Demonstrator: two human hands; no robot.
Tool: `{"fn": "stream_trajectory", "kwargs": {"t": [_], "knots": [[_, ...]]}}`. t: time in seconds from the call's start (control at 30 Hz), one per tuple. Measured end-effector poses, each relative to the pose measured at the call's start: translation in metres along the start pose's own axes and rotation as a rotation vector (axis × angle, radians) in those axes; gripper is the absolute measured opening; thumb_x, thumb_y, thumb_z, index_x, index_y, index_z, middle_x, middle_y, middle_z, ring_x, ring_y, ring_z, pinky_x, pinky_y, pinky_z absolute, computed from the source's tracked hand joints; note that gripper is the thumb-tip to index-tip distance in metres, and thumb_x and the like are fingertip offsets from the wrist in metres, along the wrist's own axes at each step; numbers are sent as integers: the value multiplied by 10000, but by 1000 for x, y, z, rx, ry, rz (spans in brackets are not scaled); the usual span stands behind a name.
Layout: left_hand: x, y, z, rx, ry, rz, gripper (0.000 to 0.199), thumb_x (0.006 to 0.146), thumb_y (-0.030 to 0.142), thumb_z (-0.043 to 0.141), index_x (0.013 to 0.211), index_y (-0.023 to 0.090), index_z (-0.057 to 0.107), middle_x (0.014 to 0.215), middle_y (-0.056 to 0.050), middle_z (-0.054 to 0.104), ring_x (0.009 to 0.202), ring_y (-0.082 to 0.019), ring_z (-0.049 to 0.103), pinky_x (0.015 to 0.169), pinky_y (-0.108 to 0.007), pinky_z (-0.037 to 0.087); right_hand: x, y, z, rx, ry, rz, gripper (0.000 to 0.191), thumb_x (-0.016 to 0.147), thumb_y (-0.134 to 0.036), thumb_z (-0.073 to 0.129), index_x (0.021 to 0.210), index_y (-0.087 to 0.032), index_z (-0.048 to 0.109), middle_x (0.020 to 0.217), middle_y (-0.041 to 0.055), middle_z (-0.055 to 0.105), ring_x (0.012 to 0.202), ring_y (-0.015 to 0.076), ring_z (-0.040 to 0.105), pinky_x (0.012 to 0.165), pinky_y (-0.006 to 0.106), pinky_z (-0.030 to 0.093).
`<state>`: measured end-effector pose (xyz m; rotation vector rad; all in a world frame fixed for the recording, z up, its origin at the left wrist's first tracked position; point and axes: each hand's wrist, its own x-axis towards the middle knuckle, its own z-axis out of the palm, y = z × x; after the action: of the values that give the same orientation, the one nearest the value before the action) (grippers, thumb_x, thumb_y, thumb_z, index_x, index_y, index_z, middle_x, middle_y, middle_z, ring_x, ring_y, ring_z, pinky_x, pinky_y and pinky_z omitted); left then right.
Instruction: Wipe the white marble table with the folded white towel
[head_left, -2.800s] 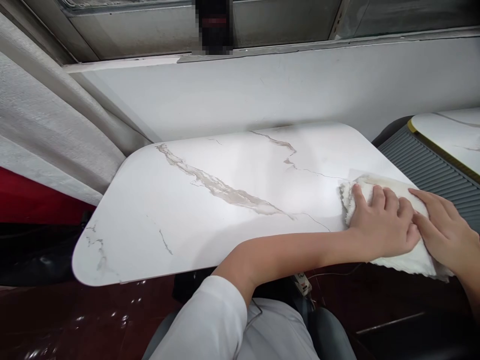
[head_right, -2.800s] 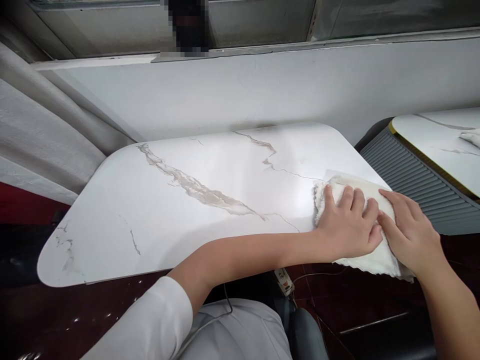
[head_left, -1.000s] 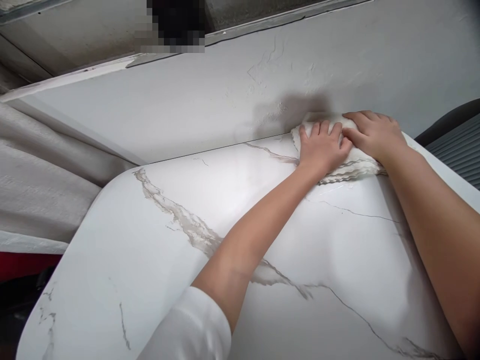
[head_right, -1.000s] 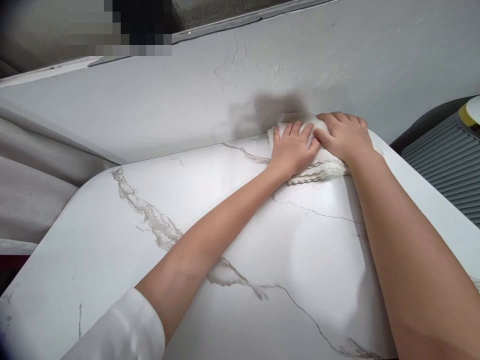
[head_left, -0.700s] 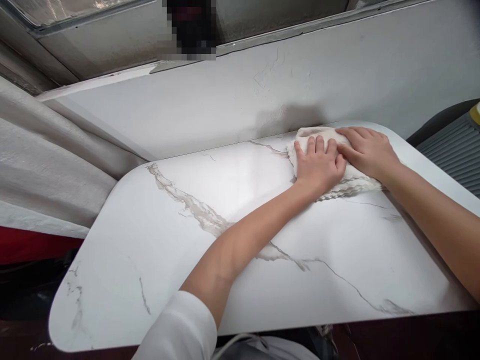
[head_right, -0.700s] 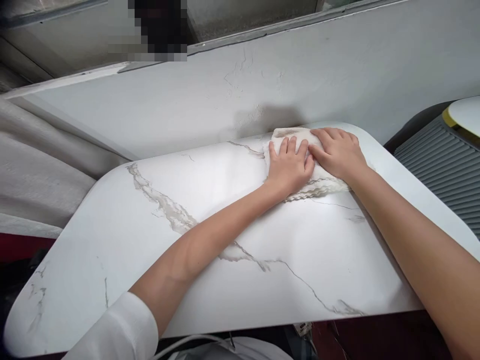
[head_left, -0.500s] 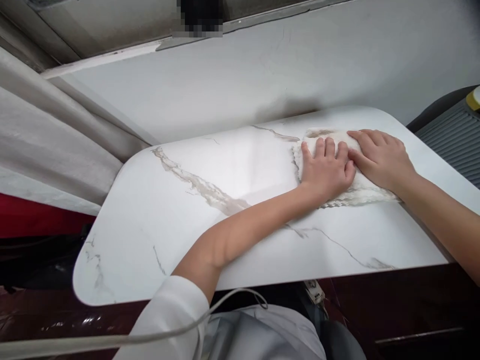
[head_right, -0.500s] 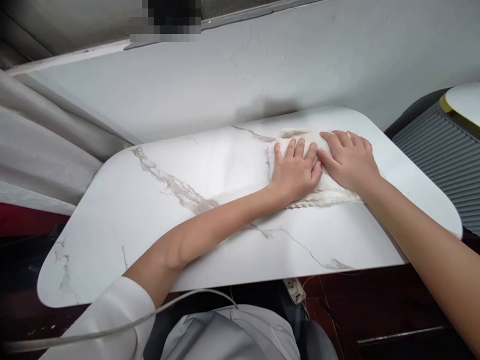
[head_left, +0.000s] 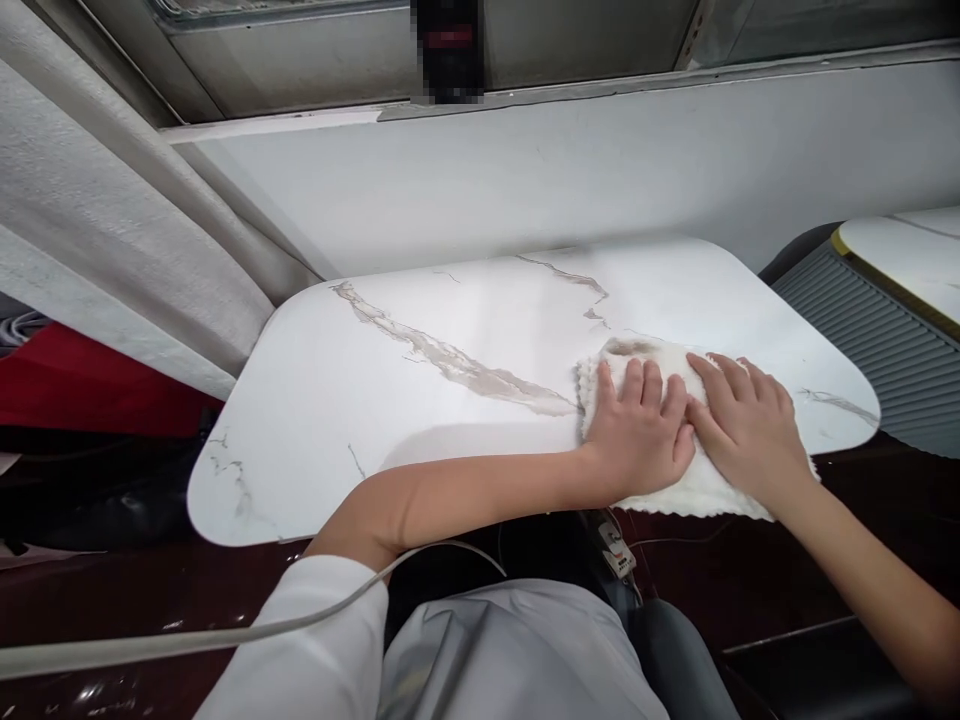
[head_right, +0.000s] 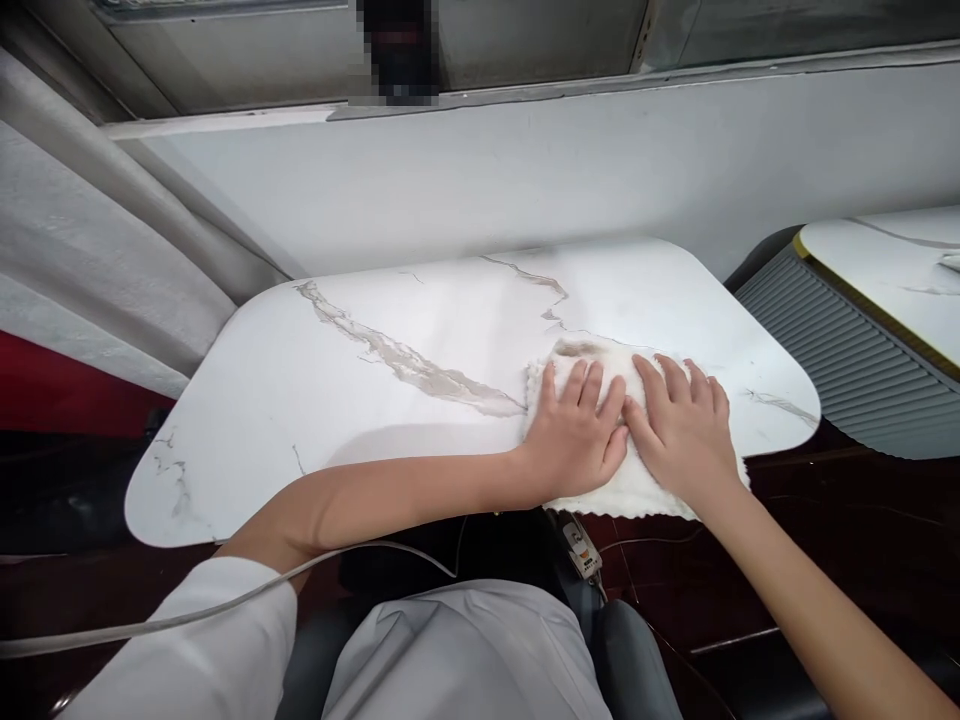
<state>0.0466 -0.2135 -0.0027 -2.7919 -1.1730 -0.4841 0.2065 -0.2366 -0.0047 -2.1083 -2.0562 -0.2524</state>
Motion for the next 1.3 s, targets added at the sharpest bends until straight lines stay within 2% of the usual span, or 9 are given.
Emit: {"fn": "stream_trajectory", "kwargs": {"t": [0.23,0.33,0.43,0.53,0.67,0.77,0.97,1.13,1.3], "knots": [[-37,-21,-20,-27,-83,-25,550,1014,397,332,1478,127,453,1554,-200,430,1460,-359,369,1170,-661,283,-12,-46,-4,46,32,-20,561,1000,-441,225,1450,-199,456,1466,173,498,1391,413,392,1099,636,354],[-42,-35,-27,-77,-145,-48,557,1018,392,332,1487,107,428,1572,-208,396,1490,-357,312,1204,-674,187,-7,-58,-3,65,12,-45,557,994,-448,246,1453,-209,452,1466,151,501,1388,406,393,1110,619,342],[-38,-52,-36,-200,-254,-107,540,1018,432,346,1488,175,416,1625,-145,323,1538,-292,209,1242,-605,151,3,-65,-1,77,-6,-66,556,991,-441,247,1445,-200,458,1454,152,512,1381,403,395,1109,620,333],[-29,-70,-39,-316,-303,-188,495,1011,439,367,1463,247,429,1656,-73,267,1555,-233,143,1264,-535,116,19,-72,4,89,-9,-65,553,990,-443,244,1443,-210,460,1447,146,519,1374,396,405,1102,614,334],[-12,-95,-32,-350,-286,-296,496,1006,366,359,1477,215,405,1650,-57,286,1557,-209,129,1270,-510,58,50,-82,13,114,-27,-61,553,980,-448,254,1428,-213,477,1451,138,516,1363,397,410,1091,607,336],[5,-116,-23,-335,-242,-355,502,1004,334,341,1484,198,394,1626,-41,343,1543,-177,191,1277,-467,86,78,-91,21,143,-17,-60,550,974,-451,256,1417,-219,487,1438,145,523,1342,400,418,1069,614,339],[40,-161,-5,-174,-84,-366,481,1007,301,319,1461,197,441,1586,-64,412,1495,-182,311,1266,-437,134,144,-105,40,208,-10,-50,547,964,-457,266,1410,-242,498,1426,151,522,1309,396,426,1049,604,324],[69,-192,7,-136,-69,-378,483,1004,294,312,1457,214,461,1577,-58,428,1481,-204,337,1256,-435,155,192,-105,58,198,-6,-51,574,970,-479,244,1460,-263,449,1418,153,514,1288,396,431,1017,593,328],[93,-214,14,-138,-59,-398,478,1002,289,321,1451,226,470,1558,-50,452,1470,-210,353,1249,-429,162,224,-105,66,184,-32,-33,557,978,-486,233,1464,-304,437,1412,131,523,1275,390,431,999,567,337]]}}
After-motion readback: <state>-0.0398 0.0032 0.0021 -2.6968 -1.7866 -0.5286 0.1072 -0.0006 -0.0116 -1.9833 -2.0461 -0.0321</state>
